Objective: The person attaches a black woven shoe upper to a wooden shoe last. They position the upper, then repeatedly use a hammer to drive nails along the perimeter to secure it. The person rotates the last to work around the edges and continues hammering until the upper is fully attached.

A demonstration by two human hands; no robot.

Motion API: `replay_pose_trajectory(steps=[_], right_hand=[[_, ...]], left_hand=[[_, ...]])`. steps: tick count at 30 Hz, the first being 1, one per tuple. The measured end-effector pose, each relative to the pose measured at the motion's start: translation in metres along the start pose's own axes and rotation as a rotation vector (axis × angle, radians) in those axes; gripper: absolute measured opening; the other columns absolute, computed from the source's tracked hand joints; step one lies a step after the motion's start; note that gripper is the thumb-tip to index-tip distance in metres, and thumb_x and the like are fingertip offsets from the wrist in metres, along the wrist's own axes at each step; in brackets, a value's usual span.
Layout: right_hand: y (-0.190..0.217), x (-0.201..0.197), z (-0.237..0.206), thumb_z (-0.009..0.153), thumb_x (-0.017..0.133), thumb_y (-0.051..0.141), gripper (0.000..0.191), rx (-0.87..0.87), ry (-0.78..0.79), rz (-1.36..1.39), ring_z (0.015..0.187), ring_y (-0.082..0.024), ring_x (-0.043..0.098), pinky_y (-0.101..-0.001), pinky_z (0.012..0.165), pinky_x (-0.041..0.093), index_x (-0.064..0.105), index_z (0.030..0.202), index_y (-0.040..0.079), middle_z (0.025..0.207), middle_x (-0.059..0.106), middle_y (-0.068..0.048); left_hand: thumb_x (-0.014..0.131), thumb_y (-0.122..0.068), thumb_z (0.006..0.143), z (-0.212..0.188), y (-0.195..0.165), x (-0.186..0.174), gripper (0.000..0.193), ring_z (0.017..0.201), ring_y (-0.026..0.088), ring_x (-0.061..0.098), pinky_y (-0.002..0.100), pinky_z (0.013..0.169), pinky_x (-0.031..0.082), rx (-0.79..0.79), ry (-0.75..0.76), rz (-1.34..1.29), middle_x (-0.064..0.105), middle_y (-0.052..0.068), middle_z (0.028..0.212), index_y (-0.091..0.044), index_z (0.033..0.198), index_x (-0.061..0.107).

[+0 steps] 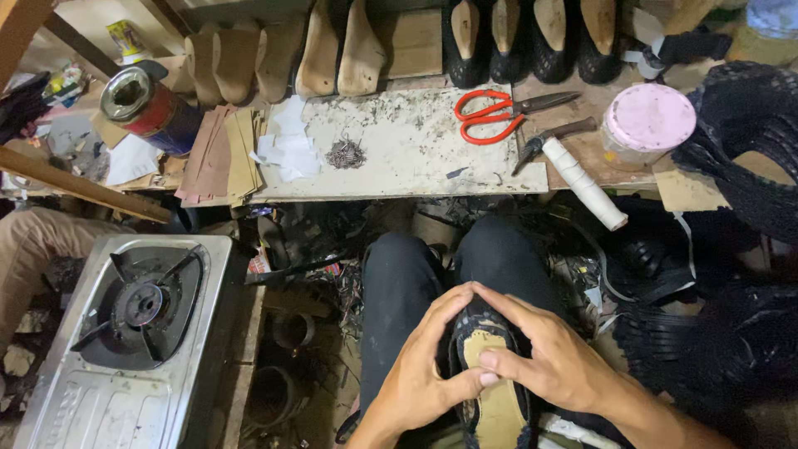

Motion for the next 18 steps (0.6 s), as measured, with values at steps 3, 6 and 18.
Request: replay_pose_trajectory(steps=[3,6,18], right_hand=[[-0.001,-0.003,-0.006,0.083,0.074,0.031,0.077,-0.004,0.027,-0.013,0.122,-0.027,0.061,-0.0365,0.103,0.049,0.048,0.148,-0.003,0.133,0.062,-0.016],[0.0,-0.009,-0.015,0.082,0.077,0.028,0.077,0.0,0.033,0.003,0.123,-0.026,0.059,-0.0365,0.1,0.05,0.048,0.147,-0.004,0.136,0.061,-0.015],[0.038,-0.028,-0.028,0.084,0.08,0.016,0.058,-0.148,0.133,0.049,0.121,-0.024,0.066,-0.0348,0.099,0.052,0.062,0.136,-0.002,0.136,0.063,-0.014]], left_hand=[[0.086,-0.019,0.08,0.0,-0.012,0.001,0.084,0.151,0.034,0.053,0.042,0.125,0.04,-0.006,0.008,0.011,0.052,0.02,0.16,-0.001,0.153,0.049],[0.086,-0.018,0.078,0.003,-0.022,0.002,0.086,0.148,0.033,0.054,0.041,0.122,0.041,-0.042,0.041,0.041,0.052,0.019,0.158,-0.001,0.153,0.049],[0.087,-0.032,0.076,0.005,-0.04,0.005,0.089,0.136,0.035,0.059,0.04,0.113,0.045,-0.142,0.17,0.169,0.058,0.022,0.143,0.002,0.149,0.049]])
Point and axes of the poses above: each hand's wrist, its own z-axis towards the middle knuckle, its own x-axis out of the palm, y = z × x, the point moved 10 cm from there along z, towards the middle knuckle
